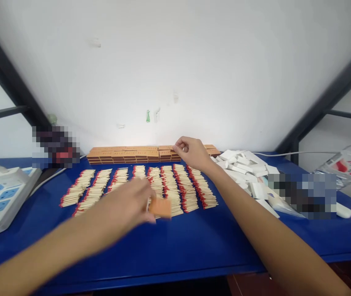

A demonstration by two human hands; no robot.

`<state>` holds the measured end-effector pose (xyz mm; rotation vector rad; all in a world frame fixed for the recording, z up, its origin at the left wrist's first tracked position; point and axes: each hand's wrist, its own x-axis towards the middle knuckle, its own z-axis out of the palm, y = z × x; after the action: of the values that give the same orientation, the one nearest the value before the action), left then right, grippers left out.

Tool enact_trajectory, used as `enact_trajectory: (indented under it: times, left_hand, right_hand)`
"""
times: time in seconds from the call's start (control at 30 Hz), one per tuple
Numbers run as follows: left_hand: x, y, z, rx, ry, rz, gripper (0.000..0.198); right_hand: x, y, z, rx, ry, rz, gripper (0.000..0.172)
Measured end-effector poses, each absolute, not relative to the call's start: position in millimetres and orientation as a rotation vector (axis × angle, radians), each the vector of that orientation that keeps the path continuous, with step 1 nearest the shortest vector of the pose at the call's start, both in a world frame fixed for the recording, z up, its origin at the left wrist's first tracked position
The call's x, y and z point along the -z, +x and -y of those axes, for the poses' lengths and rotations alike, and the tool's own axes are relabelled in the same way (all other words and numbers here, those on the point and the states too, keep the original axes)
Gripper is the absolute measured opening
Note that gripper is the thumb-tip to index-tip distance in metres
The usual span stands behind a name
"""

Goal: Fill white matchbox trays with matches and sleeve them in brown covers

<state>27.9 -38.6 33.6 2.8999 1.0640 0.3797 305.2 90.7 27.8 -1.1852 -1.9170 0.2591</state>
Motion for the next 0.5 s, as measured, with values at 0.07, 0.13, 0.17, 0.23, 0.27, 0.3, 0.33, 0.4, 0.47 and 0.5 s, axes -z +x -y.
enact_trajectory:
  times: [0.07,0.13,0.17,0.23,0.27,0.3,0.33,0.4,0.47,0.5]
  left_hand:
    - [0.3,38.1,78.7,-0.345,3.052,-0.983,0.038]
    - [24.5,49.2,101.8,-0.334,3.142,-0.987,0.046]
    - [30.6,53.8,107.3,-0.325,3.166,-1.002,0.047]
    - [30.0,58.5,107.5,-0.344,3.192,-1.011,0.049]
    - [24.0,57.6,102.8,-0.376,3.187,-1.012,0.052]
    - [15.1,53.8,95.0,-0.416,3.168,-1.007,0.058]
    - [4.3,47.0,83.9,-0.464,3.138,-1.007,0.063]
    - [-19.3,23.9,52.5,-0.608,3.04,-1.145,0.06]
    - [-39.8,-9.3,12.1,-0.691,2.937,-1.518,0.063]
    - [-47.3,-27.9,-9.2,-0.683,2.839,-1.781,0.068]
  right_hand:
    - [-26.8,306.6,-89.4,-0.218,-1.215,1.924,0.017]
    - [-22.8,306.4,-90.1,-0.183,-1.278,1.954,0.017]
    - [-20.2,305.5,-90.8,-0.168,-1.32,1.979,0.016]
    - [-15.3,303.0,-91.9,-0.132,-1.436,2.028,0.014]
    - [-13.4,301.8,-92.2,-0.1,-1.513,2.039,0.017]
    - [-12.0,301.0,-92.5,-0.059,-1.598,2.032,0.024]
    - [-11.3,300.5,-92.8,-0.016,-1.685,2.006,0.036]
    - [-11.3,300.0,-93.3,0.043,-1.836,1.941,0.064]
    - [-12.3,298.8,-94.2,0.041,-1.945,1.912,0.086]
    - [-12.6,297.2,-95.0,0.024,-1.988,1.913,0.094]
